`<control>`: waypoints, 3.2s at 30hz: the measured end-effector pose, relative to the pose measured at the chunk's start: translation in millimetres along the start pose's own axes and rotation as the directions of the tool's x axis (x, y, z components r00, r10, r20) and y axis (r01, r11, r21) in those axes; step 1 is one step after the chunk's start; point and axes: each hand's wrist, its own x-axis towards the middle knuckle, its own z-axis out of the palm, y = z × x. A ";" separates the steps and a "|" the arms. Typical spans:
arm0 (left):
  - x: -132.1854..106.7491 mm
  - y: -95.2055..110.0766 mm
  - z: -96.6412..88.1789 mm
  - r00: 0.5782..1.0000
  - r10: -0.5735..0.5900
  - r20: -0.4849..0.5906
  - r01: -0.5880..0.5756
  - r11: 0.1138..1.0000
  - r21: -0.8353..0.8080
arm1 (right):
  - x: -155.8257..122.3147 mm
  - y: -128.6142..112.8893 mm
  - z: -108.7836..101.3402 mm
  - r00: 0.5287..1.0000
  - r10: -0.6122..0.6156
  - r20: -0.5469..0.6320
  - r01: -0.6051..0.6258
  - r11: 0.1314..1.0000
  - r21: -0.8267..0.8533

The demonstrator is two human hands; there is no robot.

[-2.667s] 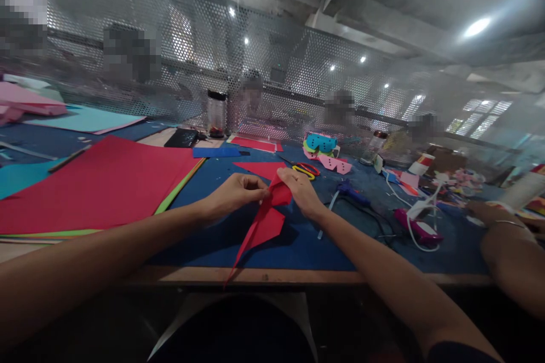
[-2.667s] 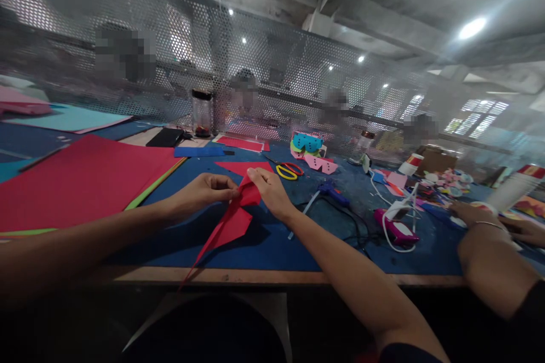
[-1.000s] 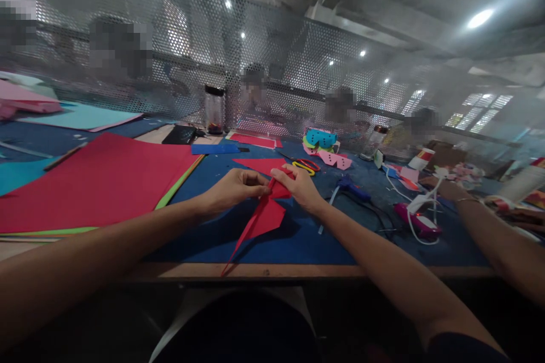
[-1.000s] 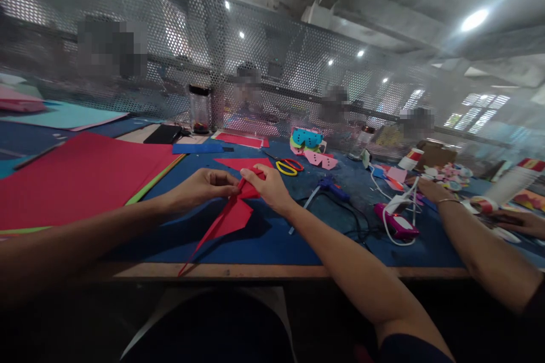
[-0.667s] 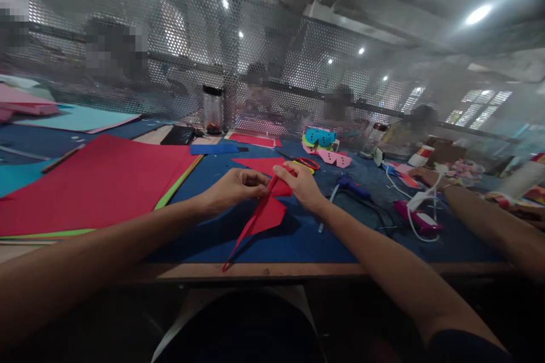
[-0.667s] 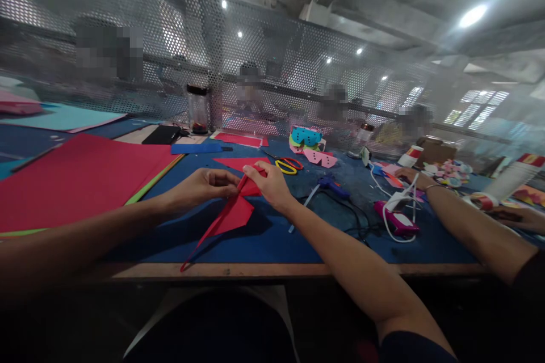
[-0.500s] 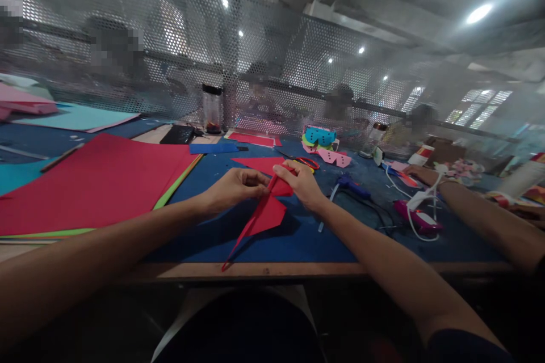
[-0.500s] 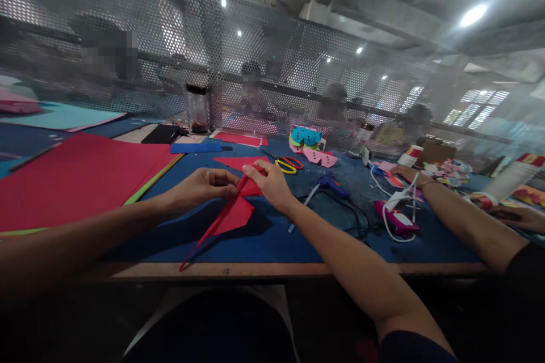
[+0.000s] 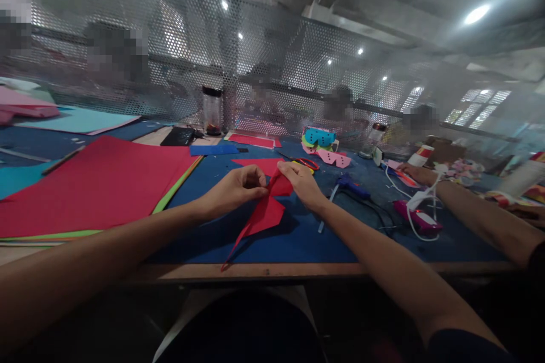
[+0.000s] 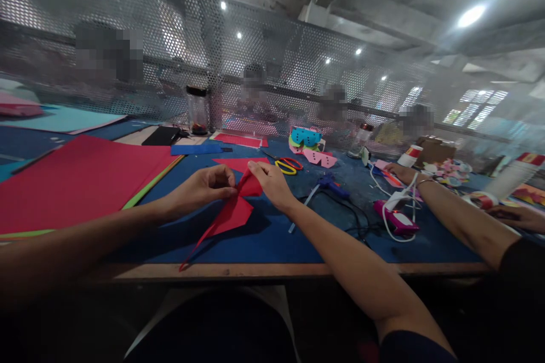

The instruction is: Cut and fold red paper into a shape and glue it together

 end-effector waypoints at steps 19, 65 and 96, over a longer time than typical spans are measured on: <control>1.4 -3.1 -4.5 0.994 0.022 -0.109 -0.017 0.999 0.045 | 2.2 4.5 -1.5 0.996 -0.006 -0.090 0.008 1.000 0.020; 6.1 11.6 -11.8 0.926 -0.187 -0.328 0.112 0.966 -0.234 | -23.6 -14.3 4.6 0.773 -0.508 0.379 0.607 0.421 -0.674; 7.2 1.3 -10.9 0.961 -0.082 -0.264 0.024 0.976 -0.217 | -23.5 -13.9 5.7 0.744 -0.558 0.367 0.623 0.382 -0.682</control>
